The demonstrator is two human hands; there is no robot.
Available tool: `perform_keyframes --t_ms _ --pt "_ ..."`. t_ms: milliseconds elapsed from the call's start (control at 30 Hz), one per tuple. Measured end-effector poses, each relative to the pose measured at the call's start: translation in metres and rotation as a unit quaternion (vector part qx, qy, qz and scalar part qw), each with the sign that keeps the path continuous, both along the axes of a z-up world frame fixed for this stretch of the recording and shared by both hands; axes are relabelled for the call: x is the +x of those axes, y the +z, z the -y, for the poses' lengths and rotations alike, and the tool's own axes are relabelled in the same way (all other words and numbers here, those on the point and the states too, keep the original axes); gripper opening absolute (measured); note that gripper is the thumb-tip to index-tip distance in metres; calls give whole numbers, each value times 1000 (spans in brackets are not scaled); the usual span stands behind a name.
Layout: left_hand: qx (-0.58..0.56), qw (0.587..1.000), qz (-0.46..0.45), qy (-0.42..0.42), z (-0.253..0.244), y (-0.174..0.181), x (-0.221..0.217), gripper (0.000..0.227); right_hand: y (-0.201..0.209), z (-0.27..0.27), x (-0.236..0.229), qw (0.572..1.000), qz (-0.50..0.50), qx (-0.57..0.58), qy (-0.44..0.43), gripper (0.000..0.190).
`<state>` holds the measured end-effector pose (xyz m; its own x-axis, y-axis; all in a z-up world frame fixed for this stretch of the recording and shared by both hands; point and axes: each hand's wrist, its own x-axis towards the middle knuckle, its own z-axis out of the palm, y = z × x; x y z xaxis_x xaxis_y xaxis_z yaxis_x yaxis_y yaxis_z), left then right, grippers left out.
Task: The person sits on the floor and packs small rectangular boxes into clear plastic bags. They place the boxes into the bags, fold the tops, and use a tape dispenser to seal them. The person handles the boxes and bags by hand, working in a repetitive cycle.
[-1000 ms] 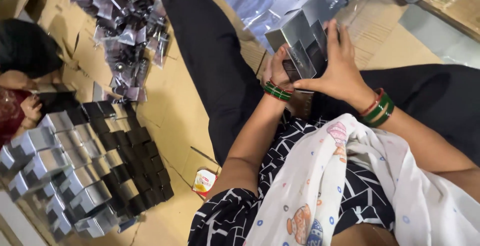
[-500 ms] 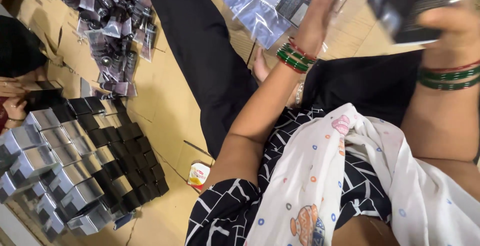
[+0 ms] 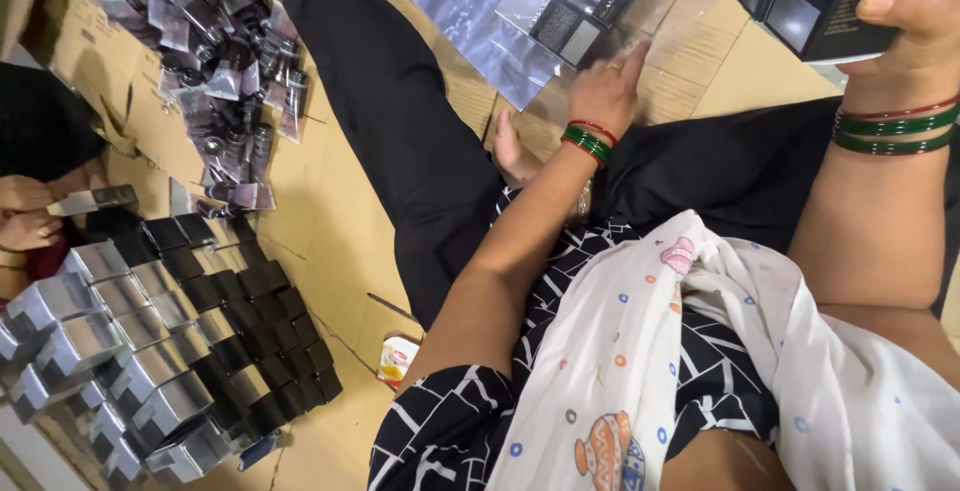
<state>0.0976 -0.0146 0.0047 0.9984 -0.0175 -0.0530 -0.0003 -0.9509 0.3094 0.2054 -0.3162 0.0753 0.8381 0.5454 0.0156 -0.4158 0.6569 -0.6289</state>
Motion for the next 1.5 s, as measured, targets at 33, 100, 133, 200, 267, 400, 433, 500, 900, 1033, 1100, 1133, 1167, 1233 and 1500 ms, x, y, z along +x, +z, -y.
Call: perform_keyframes --t_ms 33,100,133,200,267,400,433,500,900,1033,1100,1133,1167,1233,1500 --pt "3 999 -38 -3 -2 6 2 57 -7 3 2 1000 0 -10 -1 22" --pt "-20 999 -30 26 -4 21 1 39 -11 9 0 999 3 -43 -6 25" --pt "-32 998 -25 43 -6 26 1 31 -8 10 -1 998 9 -64 -9 29" --pt "-40 993 107 6 -17 34 4 15 7 6 -2 994 24 -105 -15 37" --pt "-28 983 178 -19 -25 37 14 9 29 -3 -5 984 70 -164 9 53" --pt "38 990 135 -35 -34 60 36 20 65 -26 -5 934 201 -271 121 94" --pt "54 992 106 -34 -36 72 39 27 70 -31 -5 918 227 -287 154 102" --pt "27 999 42 -17 -40 100 35 50 77 -42 -4 846 358 -351 183 109" --pt "53 997 50 -31 -60 96 32 61 49 -82 -16 710 357 -570 210 124" --pt "61 994 72 -53 -60 99 36 53 38 -88 -18 675 394 -600 169 127" --pt "80 994 37 -69 -56 109 37 58 36 -98 -26 665 397 -610 168 126" --pt "89 993 20 -77 -54 115 36 61 37 -102 -29 660 399 -614 169 125" --pt "77 994 7 -83 -53 122 35 63 39 -104 -29 657 403 -613 176 125" --pt "55 994 -19 -97 -57 133 33 68 40 -107 -30 652 410 -609 190 126" --pt "33 994 21 -107 -59 128 42 77 14 -101 -14 636 397 -643 154 126"
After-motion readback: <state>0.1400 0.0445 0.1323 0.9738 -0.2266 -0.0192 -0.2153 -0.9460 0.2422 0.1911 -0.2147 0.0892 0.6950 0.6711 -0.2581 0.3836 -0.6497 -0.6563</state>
